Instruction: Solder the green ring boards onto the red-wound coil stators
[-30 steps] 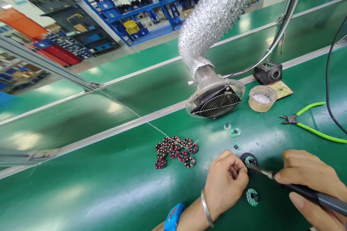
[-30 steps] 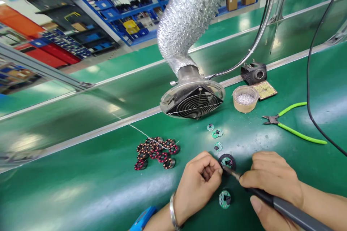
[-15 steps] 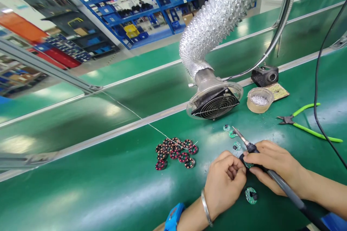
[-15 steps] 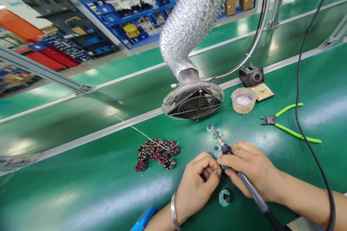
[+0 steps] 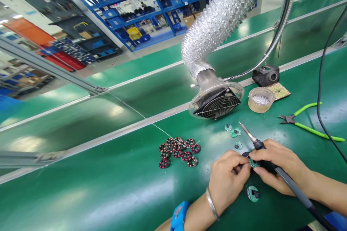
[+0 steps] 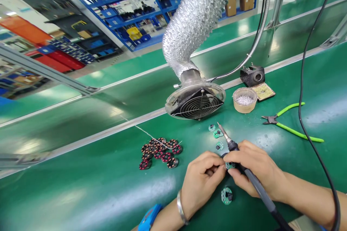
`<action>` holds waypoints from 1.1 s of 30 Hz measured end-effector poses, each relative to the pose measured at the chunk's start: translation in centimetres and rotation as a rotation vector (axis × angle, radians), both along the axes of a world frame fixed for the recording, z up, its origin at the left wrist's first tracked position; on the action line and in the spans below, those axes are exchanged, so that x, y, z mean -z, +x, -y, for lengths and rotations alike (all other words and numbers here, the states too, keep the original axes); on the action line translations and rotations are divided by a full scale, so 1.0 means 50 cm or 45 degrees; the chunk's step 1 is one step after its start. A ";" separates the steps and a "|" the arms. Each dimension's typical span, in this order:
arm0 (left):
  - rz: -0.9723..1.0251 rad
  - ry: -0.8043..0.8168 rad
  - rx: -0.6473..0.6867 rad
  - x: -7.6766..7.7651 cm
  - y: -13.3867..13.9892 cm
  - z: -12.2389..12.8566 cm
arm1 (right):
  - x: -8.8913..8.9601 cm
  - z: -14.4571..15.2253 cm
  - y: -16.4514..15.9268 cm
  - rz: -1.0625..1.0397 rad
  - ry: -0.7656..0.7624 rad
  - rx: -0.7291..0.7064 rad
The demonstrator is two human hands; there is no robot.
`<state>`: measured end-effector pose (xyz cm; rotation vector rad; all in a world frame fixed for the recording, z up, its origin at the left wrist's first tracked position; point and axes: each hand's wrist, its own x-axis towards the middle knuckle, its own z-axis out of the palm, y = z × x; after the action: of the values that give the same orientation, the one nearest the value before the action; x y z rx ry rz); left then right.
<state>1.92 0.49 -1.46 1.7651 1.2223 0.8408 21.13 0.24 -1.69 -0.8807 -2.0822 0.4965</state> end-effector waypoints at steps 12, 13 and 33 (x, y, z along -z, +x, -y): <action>0.112 -0.095 0.012 0.016 -0.023 -0.007 | 0.012 -0.002 -0.012 0.051 -0.012 -0.018; 0.123 -0.017 0.046 0.017 -0.024 -0.006 | 0.012 -0.003 -0.012 0.061 -0.020 -0.021; 0.165 0.044 0.207 0.014 -0.067 -0.029 | 0.027 -0.008 0.003 0.038 0.043 0.002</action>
<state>-1.43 1.95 -2.16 1.7817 0.9717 0.8709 21.28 0.64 -3.02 -0.8752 -2.1108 0.4485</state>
